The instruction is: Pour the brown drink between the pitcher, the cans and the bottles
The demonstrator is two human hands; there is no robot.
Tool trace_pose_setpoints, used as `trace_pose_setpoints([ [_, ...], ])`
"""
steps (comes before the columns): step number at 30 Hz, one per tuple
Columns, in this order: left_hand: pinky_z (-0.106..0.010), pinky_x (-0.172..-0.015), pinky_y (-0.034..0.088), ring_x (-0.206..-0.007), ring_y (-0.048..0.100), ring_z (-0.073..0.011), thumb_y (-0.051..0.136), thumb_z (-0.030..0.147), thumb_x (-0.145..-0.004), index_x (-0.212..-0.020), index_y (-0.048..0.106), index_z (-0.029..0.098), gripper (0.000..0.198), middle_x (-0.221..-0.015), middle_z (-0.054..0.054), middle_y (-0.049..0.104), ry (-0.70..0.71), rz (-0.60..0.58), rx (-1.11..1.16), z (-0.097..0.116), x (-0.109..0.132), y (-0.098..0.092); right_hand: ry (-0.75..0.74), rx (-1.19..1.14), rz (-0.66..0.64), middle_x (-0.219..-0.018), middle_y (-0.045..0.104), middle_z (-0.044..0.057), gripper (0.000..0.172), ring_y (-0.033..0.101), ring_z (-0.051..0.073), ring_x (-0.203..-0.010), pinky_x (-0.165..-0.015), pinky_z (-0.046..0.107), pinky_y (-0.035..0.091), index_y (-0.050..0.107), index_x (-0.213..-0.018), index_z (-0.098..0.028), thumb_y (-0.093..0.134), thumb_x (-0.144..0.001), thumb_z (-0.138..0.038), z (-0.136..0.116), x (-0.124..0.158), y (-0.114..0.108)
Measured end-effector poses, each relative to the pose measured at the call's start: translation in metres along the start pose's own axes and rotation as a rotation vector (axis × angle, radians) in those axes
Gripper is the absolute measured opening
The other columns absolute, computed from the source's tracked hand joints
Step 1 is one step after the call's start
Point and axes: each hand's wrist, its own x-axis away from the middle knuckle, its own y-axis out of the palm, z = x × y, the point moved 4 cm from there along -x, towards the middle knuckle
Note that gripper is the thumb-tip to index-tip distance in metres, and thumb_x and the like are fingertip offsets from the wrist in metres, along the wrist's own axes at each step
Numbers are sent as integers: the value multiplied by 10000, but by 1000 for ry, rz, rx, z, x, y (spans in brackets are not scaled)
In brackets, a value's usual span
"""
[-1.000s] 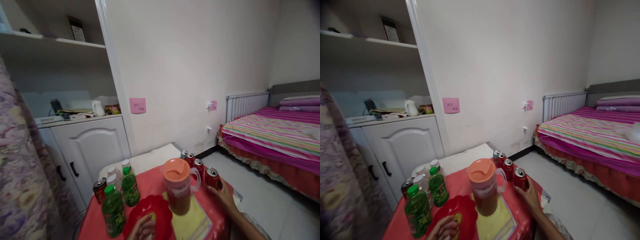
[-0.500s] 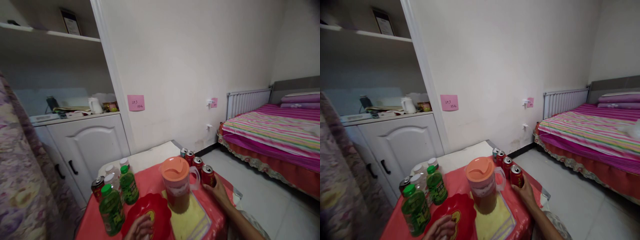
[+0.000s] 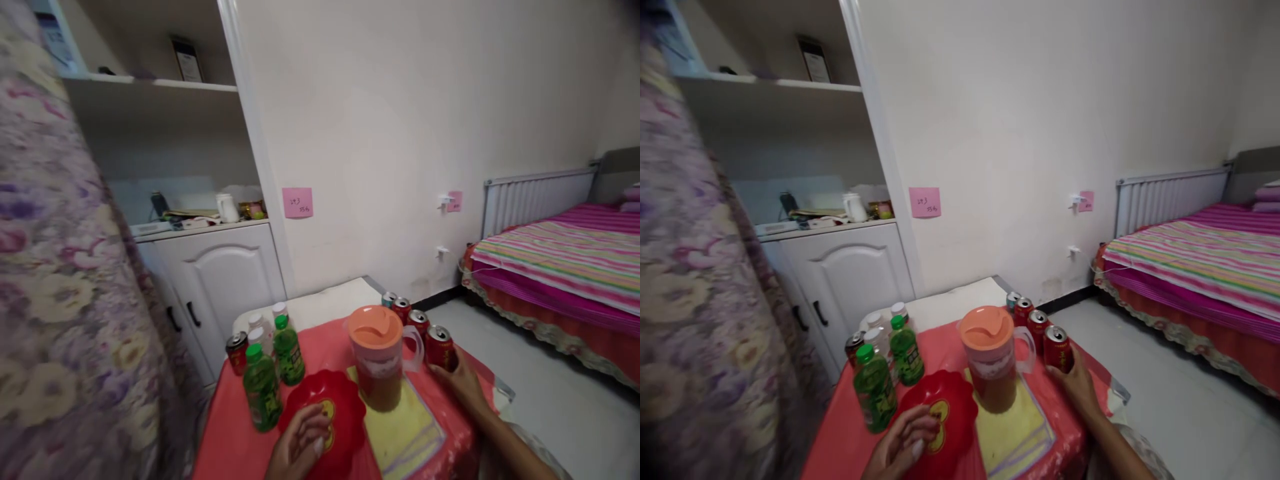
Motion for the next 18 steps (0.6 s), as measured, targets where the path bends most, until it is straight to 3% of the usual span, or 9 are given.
trace_pose_setpoints([
  [3, -373, -845, 536, -923, 675, -280, 816, 556, -651, -1075, 693, 200, 567, -975, -132, 726, 14, 19, 8, -1, 6, 0, -30, 142, 122, -1270, 628, 184, 813, 583, 374, -1177, -1037, 501, 434, 546, -1254, -135, 736, -595, -571, 6, 9, -15],
  [7, -363, -819, 529, -890, 676, -270, 824, 549, -643, -1081, 681, 192, 583, -967, -126, 724, 36, 47, 12, 4, 15, -5, -11, 269, 177, -1142, 645, 206, 670, 652, 350, -975, -880, 475, 522, 600, -1126, -109, 562, -731, -648, 10, 32, -34],
  [10, -346, -792, 524, -841, 677, -251, 820, 540, -649, -1040, 679, 186, 547, -934, -115, 728, 58, 49, -1, 12, 21, -9, 26, 251, -33, -988, 725, 102, 476, 687, 303, -906, -774, 373, 545, 633, -1028, -210, 542, -786, -609, 0, 55, -29],
  [13, -317, -740, 510, -768, 661, -220, 795, 543, -674, -985, 673, 187, 488, -861, -85, 721, 89, 112, -19, 22, 27, -15, -10, 247, -256, -837, 743, 33, 361, 690, 267, -871, -702, 270, 535, 667, -847, -234, 568, -790, -576, -21, 75, -13],
  [16, -291, -682, 484, -683, 628, -185, 777, 530, -700, -956, 658, 186, 445, -799, -53, 707, 133, 232, -13, 32, 33, -25, -27, 253, -350, -650, 697, -4, 396, 665, 230, -688, -597, 241, 518, 651, -661, -229, 560, -763, -601, -36, 83, 2],
  [18, -282, -675, 473, -661, 614, -174, 784, 506, -703, -946, 651, 181, 428, -777, -42, 703, 164, 322, 20, 39, 38, -35, -22, 267, -342, -544, 648, -17, 426, 631, 212, -569, -524, 245, 496, 618, -574, -232, 560, -736, -621, -41, 83, 7],
])
